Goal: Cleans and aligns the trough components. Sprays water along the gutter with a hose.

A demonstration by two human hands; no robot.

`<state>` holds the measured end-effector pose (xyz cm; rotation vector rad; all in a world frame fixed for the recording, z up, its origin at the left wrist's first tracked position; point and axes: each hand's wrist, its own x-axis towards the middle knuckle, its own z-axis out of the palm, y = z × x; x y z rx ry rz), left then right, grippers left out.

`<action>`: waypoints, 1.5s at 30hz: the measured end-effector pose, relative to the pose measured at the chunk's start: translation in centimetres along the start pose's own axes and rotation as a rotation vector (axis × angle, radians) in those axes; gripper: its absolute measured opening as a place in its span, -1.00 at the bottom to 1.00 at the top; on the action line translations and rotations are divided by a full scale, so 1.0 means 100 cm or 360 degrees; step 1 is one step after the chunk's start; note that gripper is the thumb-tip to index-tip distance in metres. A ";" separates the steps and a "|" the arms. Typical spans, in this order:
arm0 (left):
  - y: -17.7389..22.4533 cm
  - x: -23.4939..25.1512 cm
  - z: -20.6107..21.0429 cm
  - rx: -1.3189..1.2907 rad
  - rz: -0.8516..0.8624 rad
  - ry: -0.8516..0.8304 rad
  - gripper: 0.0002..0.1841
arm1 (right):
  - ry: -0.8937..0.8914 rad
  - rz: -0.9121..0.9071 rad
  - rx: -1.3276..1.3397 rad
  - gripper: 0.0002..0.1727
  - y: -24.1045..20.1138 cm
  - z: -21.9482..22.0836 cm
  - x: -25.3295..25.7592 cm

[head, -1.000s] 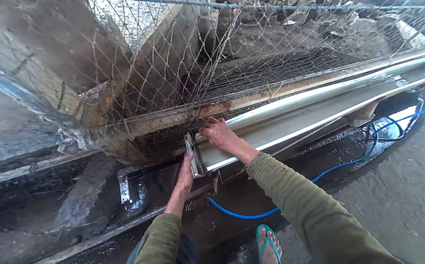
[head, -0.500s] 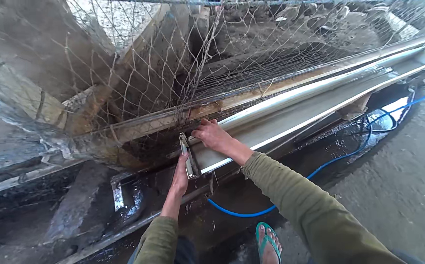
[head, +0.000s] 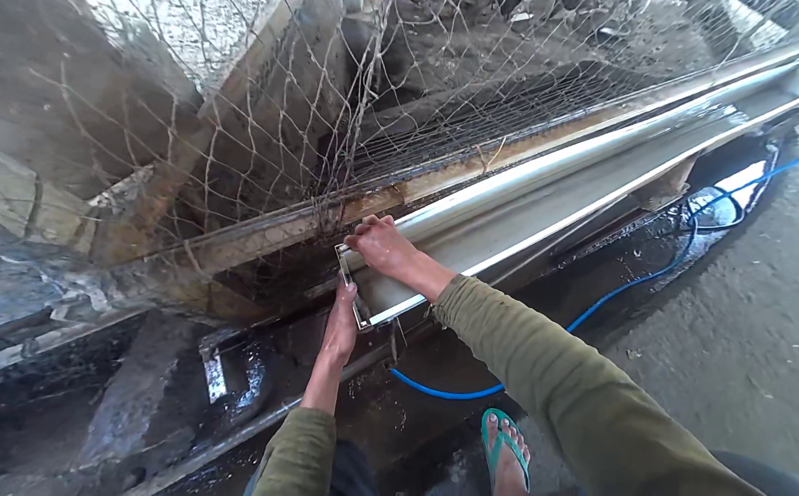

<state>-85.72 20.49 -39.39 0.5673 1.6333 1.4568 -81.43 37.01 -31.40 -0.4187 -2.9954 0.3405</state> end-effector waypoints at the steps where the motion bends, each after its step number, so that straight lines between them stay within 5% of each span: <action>1: 0.001 0.000 0.001 0.0013 0.0007 -0.0001 -0.11 | 0.0008 -0.0005 -0.0016 -0.68 0.000 0.001 0.001; 9: -0.002 0.002 0.002 0.0059 0.0046 0.0024 -0.07 | 0.0148 -0.0070 0.0160 -0.47 0.006 -0.011 -0.046; 11: -0.003 0.002 0.002 0.0052 0.0045 0.0022 -0.05 | -0.0016 -0.0062 0.0146 -0.50 0.014 -0.021 -0.079; 14: -0.004 0.001 0.003 0.0031 0.0029 0.0036 -0.05 | -0.0548 0.0028 0.0076 -0.24 0.024 -0.037 -0.111; 16: -0.003 0.001 0.003 0.0024 0.0016 0.0027 -0.05 | -0.0645 -0.0024 0.0060 -0.31 0.029 -0.033 -0.120; 22: 0.000 -0.001 0.008 0.0007 0.0007 0.0033 -0.08 | -0.0295 -0.0306 0.0099 -0.34 0.044 -0.009 -0.121; 37: -0.009 -0.004 0.033 -0.0305 0.0069 0.0231 0.03 | -0.0251 -0.0449 0.0018 -0.45 0.044 -0.004 -0.120; 45: -0.002 -0.007 0.049 -0.0531 0.0108 0.0428 -0.17 | -0.0208 -0.0490 0.0029 -0.36 0.045 -0.002 -0.120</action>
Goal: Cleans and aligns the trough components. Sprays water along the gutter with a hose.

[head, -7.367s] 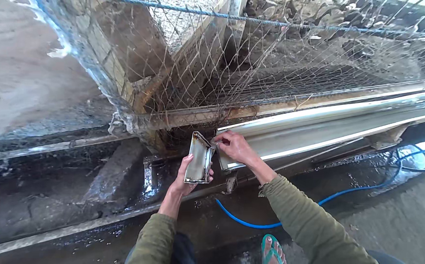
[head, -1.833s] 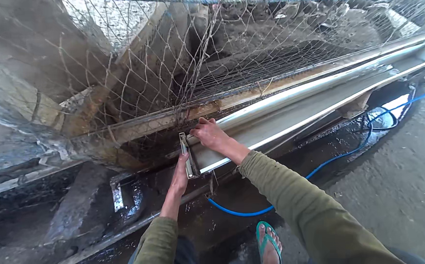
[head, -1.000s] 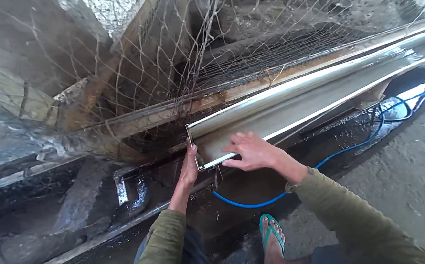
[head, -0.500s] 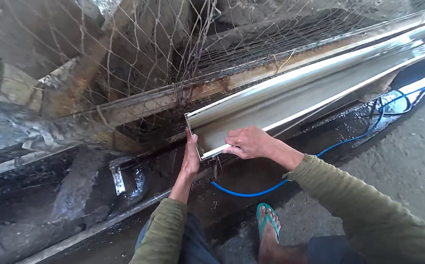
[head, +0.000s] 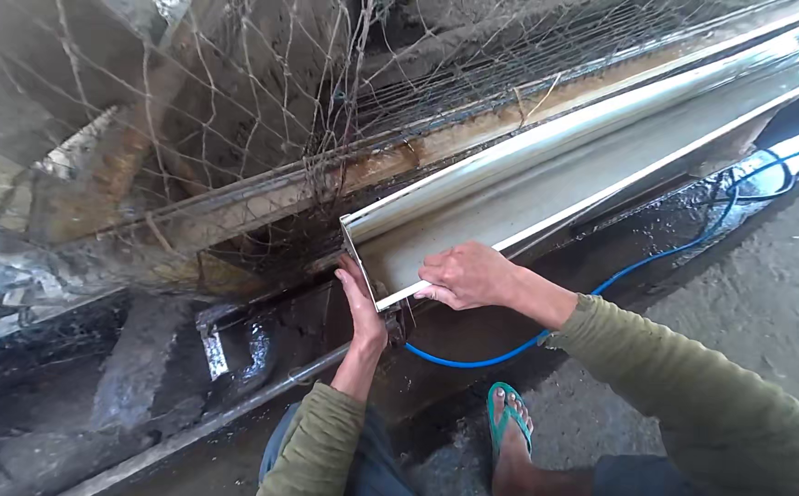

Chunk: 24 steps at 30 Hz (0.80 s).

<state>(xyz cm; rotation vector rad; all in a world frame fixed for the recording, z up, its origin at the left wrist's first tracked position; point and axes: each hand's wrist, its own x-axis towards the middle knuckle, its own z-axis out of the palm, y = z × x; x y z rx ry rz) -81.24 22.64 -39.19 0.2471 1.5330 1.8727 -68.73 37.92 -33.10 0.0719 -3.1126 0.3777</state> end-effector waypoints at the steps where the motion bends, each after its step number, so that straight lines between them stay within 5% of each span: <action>1: -0.001 0.000 0.000 -0.0012 0.0032 -0.0028 -0.19 | -0.0006 -0.0004 -0.0003 -0.37 0.000 -0.001 0.000; 16: -0.009 0.008 -0.010 -0.0043 -0.0015 -0.0087 -0.35 | -0.0013 -0.0136 0.0008 -0.41 0.004 0.000 0.008; 24: 0.019 0.017 -0.035 0.0584 0.0038 -0.0343 -0.34 | -0.0233 -0.0026 0.0142 -0.38 0.003 -0.013 0.009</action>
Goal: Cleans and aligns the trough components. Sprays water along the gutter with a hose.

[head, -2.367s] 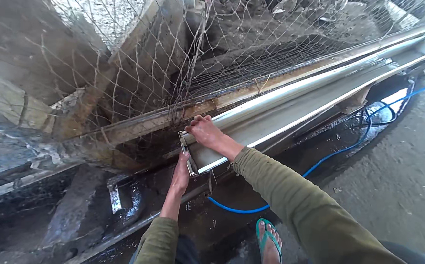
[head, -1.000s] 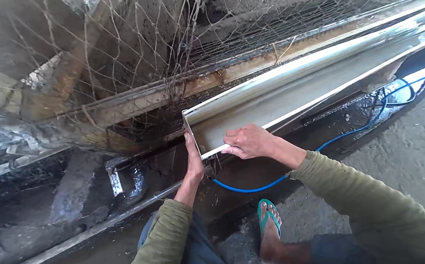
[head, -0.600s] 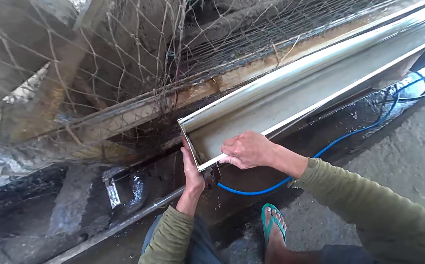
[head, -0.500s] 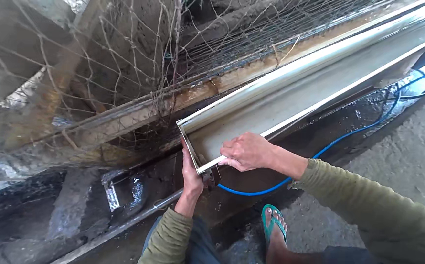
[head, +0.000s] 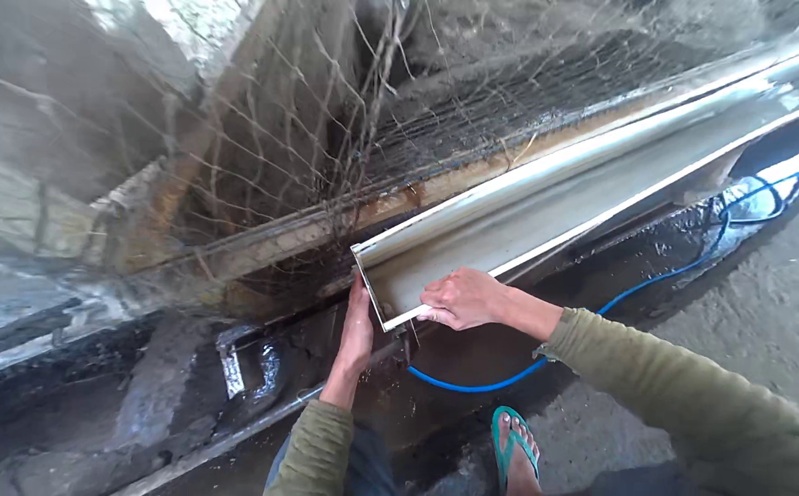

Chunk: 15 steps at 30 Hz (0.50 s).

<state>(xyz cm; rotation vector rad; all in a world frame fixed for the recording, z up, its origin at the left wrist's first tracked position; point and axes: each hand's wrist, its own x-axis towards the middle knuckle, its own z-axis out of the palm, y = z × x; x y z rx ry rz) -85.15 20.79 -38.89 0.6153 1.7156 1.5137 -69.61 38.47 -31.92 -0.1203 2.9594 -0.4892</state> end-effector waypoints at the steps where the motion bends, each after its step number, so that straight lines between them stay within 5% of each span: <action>1: 0.002 0.002 -0.004 0.0103 0.0063 0.0031 -0.37 | -0.0040 0.0020 0.0012 -0.37 -0.001 -0.001 0.000; 15: -0.010 0.025 0.000 -0.0143 0.0023 0.0240 -0.41 | -0.0095 0.0078 -0.0030 -0.41 -0.006 -0.001 0.002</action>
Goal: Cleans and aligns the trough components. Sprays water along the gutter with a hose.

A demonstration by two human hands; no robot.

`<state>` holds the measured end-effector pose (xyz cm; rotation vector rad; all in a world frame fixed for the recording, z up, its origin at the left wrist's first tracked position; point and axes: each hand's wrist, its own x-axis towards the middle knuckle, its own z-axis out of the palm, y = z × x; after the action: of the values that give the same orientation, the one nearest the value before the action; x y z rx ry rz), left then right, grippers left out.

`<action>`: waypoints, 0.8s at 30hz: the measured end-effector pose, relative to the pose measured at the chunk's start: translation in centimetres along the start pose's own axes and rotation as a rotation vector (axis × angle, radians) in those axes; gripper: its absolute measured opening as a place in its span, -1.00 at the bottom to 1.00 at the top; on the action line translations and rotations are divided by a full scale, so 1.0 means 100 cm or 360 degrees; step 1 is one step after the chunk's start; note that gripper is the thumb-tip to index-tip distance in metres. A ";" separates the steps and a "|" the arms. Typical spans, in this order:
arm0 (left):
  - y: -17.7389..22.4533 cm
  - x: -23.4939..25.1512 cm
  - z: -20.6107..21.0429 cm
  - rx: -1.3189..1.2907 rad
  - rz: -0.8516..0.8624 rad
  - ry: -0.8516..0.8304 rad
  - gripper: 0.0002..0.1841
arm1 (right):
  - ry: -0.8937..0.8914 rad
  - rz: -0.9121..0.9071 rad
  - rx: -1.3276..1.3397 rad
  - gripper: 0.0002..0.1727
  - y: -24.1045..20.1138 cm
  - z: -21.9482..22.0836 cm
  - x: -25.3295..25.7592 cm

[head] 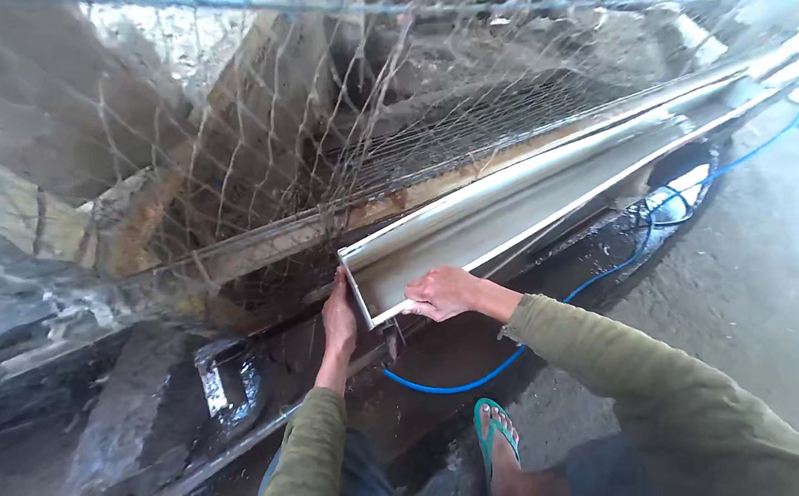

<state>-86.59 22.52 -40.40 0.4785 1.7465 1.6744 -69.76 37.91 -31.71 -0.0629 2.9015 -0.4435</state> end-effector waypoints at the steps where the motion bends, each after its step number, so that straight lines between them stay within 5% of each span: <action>1: 0.002 -0.001 -0.004 -0.0005 0.0000 -0.0118 -0.40 | -0.0037 0.0031 0.0019 -0.43 -0.001 -0.005 -0.001; 10: -0.017 -0.046 -0.007 -0.0030 -0.0185 -0.0200 -0.33 | 0.0083 0.0026 -0.0045 -0.43 -0.001 0.010 -0.004; 14: -0.018 -0.046 -0.024 0.0058 -0.0161 -0.0474 -0.32 | 0.0402 -0.0043 -0.0183 -0.44 -0.001 0.020 -0.005; 17: 0.000 -0.063 -0.039 0.0407 -0.0276 -0.0604 -0.30 | 0.0968 0.0111 -0.0193 -0.50 -0.012 0.041 -0.024; 19: 0.019 -0.079 -0.049 0.0493 -0.0355 -0.0715 -0.36 | 0.1579 0.0340 -0.0076 -0.56 -0.018 0.067 -0.040; 22: 0.040 -0.089 -0.063 0.0642 -0.0596 -0.1099 -0.44 | 0.2366 0.1131 0.0290 -0.66 -0.018 0.137 -0.055; 24: 0.039 -0.091 -0.077 0.0990 -0.0538 -0.1343 -0.49 | 0.2294 0.1738 0.0811 -0.64 -0.019 0.204 -0.041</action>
<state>-86.06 11.19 -35.02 0.9355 1.5198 0.5147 -61.44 30.46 -49.38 2.6422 2.9092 -1.2596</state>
